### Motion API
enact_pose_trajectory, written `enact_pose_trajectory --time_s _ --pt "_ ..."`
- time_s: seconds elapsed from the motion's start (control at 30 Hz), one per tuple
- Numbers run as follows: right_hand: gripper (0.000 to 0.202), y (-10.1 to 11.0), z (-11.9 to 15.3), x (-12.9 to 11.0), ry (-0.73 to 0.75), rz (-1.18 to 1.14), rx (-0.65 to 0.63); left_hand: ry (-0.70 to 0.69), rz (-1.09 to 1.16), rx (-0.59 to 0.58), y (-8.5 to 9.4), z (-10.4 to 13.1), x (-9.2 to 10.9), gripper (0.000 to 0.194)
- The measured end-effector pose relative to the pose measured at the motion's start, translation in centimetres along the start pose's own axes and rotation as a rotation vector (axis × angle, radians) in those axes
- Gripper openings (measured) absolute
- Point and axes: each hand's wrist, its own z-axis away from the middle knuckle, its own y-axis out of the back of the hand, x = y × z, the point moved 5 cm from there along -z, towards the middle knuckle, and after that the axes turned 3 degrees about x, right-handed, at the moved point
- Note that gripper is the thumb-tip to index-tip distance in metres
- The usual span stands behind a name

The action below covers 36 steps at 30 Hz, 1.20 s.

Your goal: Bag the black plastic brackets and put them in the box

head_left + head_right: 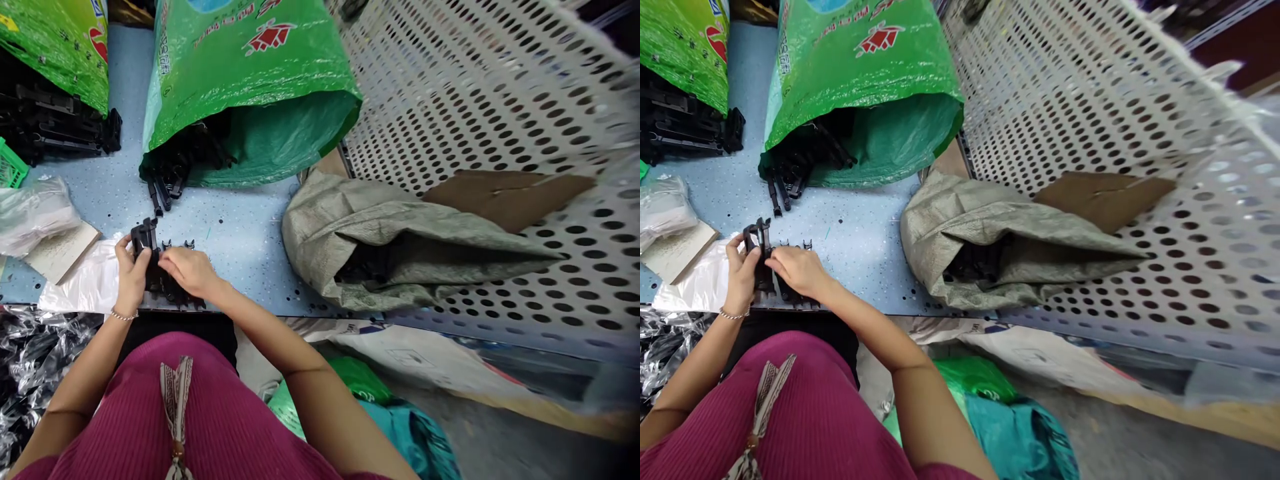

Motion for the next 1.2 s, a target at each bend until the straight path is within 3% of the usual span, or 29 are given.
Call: enact_pose_trajectory --time_s 0.13,0.23,0.33,0.4,0.5,0.6,0.67,0.8,0.83,0.9,0.97,1.07,1.2 --pt "0.039 0.4 -6.7 3.7 -0.357 0.167 -0.030 -0.065 -0.240 0.018 1.8 0.5 -3.0 0.060" --pt "0.043 -0.8 -11.1 6.6 -0.579 0.302 -0.143 -0.186 -0.447 -0.016 0.8 1.4 -4.3 0.062" --pt "0.039 -1.3 -12.8 8.1 -0.630 0.294 -0.190 -0.249 -0.533 -0.072 -0.3 1.6 -4.3 0.063" --pt "0.036 -0.8 -11.8 8.1 -0.623 0.232 -0.175 -0.260 -0.511 -0.084 -0.4 1.3 -3.5 0.064" --pt "0.036 0.3 -7.6 6.1 -0.563 -0.019 -0.161 -0.219 -0.267 -0.082 -0.3 0.1 -1.2 0.068" --pt "0.036 0.9 -2.8 2.5 -0.406 -0.241 -0.252 -0.061 0.123 -0.077 -0.9 -1.0 1.3 0.067" --pt "0.039 1.5 -1.0 0.8 -0.304 -0.207 -0.246 0.052 0.248 -0.083 -1.5 -0.9 2.7 0.059" --pt "0.053 3.7 -1.9 1.1 -0.159 0.084 0.062 0.187 0.157 -0.238 -2.7 1.2 4.2 0.049" --pt "0.056 3.8 -2.6 1.4 -0.111 0.127 0.089 0.209 0.130 -0.282 -2.9 1.8 4.3 0.051" --pt "0.059 3.6 -3.9 2.0 -0.064 0.163 0.054 0.235 0.100 -0.319 -3.1 2.6 4.1 0.054" --pt "0.058 3.1 -4.3 2.4 -0.140 0.152 -0.005 0.225 0.099 -0.277 -2.9 2.7 3.9 0.055" --pt "0.060 2.2 -2.5 1.3 -0.234 0.058 -0.041 0.163 0.122 -0.174 -2.3 1.7 3.9 0.049" --pt "0.060 0.0 1.7 -2.1 0.015 0.032 -0.071 0.137 0.109 -0.131 -1.6 0.5 3.9 0.041"
